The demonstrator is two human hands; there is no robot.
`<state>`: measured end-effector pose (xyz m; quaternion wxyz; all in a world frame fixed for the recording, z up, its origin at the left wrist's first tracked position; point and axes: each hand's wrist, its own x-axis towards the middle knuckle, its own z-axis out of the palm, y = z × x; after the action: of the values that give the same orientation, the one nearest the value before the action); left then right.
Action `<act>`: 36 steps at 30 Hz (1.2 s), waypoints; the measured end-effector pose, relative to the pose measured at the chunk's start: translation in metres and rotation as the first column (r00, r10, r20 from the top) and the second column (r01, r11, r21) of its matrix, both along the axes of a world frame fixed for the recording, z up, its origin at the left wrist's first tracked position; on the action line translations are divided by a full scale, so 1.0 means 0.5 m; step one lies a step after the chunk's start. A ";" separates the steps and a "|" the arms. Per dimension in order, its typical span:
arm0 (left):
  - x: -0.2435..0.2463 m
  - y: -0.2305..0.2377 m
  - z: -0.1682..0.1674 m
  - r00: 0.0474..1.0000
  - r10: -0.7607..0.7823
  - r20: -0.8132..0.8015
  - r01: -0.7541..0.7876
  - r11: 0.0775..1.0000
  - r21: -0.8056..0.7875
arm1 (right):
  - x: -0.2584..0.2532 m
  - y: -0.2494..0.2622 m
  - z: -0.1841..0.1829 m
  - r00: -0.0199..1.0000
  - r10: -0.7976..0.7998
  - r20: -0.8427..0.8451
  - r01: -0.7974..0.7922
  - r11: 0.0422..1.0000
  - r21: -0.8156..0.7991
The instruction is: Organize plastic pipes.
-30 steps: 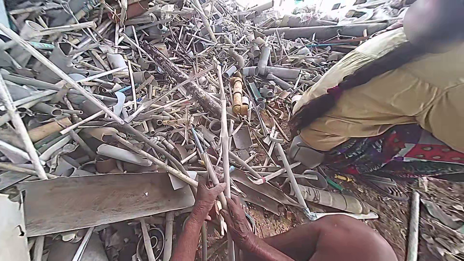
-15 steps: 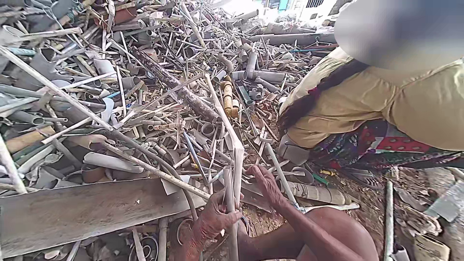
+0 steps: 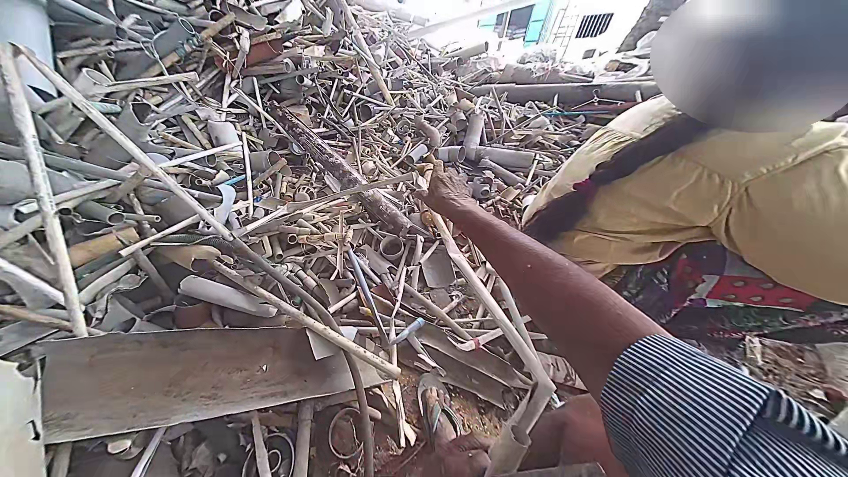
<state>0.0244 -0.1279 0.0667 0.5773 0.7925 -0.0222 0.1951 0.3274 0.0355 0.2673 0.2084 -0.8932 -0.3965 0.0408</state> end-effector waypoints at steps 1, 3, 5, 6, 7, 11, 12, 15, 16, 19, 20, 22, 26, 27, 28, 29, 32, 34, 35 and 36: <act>-0.001 -0.003 -0.003 1.000 -0.013 0.017 0.013 1.000 0.004 | 0.014 -0.010 -0.023 1.000 -0.014 -0.001 0.014 0.997 -0.080; -0.007 -0.007 -0.010 0.999 -0.031 0.013 0.030 0.998 0.050 | 0.031 -0.037 -0.060 0.995 -0.034 -0.091 0.016 0.980 -0.199; -0.012 -0.013 -0.013 0.999 -0.039 0.018 0.036 0.991 0.132 | 0.044 -0.068 -0.086 0.975 -0.120 -0.188 0.084 0.979 -0.187; -0.014 -0.017 -0.012 0.999 -0.047 0.018 0.043 0.983 0.178 | 0.058 -0.085 -0.103 0.957 -0.161 -0.240 0.125 0.980 -0.156; -0.016 -0.020 -0.009 0.998 -0.064 0.004 0.061 0.977 0.206 | 0.071 -0.101 -0.119 0.942 -0.179 -0.285 0.148 0.981 -0.128; -0.013 -0.016 -0.032 0.993 -0.098 -0.059 0.109 0.967 0.231 | 0.055 -0.117 -0.134 0.781 -0.137 -0.610 0.224 0.972 0.068; -0.012 -0.014 -0.041 0.993 -0.093 -0.075 0.107 0.971 0.215 | 0.043 -0.111 -0.122 0.710 -0.085 -0.699 0.262 0.953 0.151; -0.009 -0.007 -0.070 0.998 -0.010 -0.063 0.019 0.989 0.149 | 0.003 -0.108 -0.042 0.681 0.113 -0.723 0.272 0.878 0.394; -0.008 0.000 -0.074 0.998 0.041 -0.048 -0.035 0.992 0.119 | -0.005 -0.108 -0.013 0.702 0.173 -0.691 0.264 0.838 0.477; -0.007 0.037 -0.055 0.970 0.241 -0.026 -0.242 0.969 -0.054 | -0.003 -0.114 0.062 0.768 0.318 -0.555 0.183 0.722 0.667; -0.006 0.055 -0.046 0.947 0.319 -0.026 -0.320 0.940 -0.122 | -0.005 -0.120 0.086 0.777 0.357 -0.518 0.156 0.688 0.709; -0.009 0.100 -0.014 0.915 0.398 -0.072 -0.402 0.877 -0.264 | -0.017 -0.142 0.130 0.788 0.430 -0.440 0.116 0.599 0.792; 0.002 0.184 0.016 0.804 0.592 0.056 -0.534 0.760 -0.371 | -0.021 -0.195 0.222 0.851 0.482 -0.206 0.048 0.320 0.946; 0.005 0.196 0.025 0.778 0.624 0.079 -0.554 0.739 -0.383 | -0.013 -0.209 0.242 0.868 0.470 -0.162 0.025 0.284 0.959; 0.006 0.206 0.032 0.759 0.645 0.090 -0.567 0.723 -0.394 | -0.004 -0.223 0.259 0.881 0.455 -0.128 0.009 0.255 0.967; 0.009 0.216 0.036 0.745 0.659 0.104 -0.573 0.711 -0.408 | 0.007 -0.238 0.281 0.894 0.437 -0.097 -0.009 0.234 0.972; 0.026 0.243 0.037 0.725 0.671 0.157 -0.563 0.709 -0.425 | 0.022 -0.295 0.358 0.907 0.421 0.020 -0.124 0.220 0.968; 0.036 0.255 0.068 0.717 0.660 0.225 -0.557 0.737 -0.383 | 0.014 -0.338 0.401 0.900 0.432 0.067 -0.190 0.249 0.950; 0.042 0.259 0.101 0.704 0.658 0.267 -0.563 0.746 -0.355 | 0.011 -0.360 0.416 0.895 0.436 0.093 -0.228 0.268 0.936; 0.046 0.265 0.142 0.684 0.658 0.313 -0.575 0.751 -0.324 | 0.011 -0.379 0.425 0.889 0.442 0.122 -0.267 0.282 0.922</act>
<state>0.0474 0.0048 0.1376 0.5355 0.6317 0.1465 0.5410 0.3326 -0.1539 0.4800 0.6850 -0.5043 -0.5208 -0.0713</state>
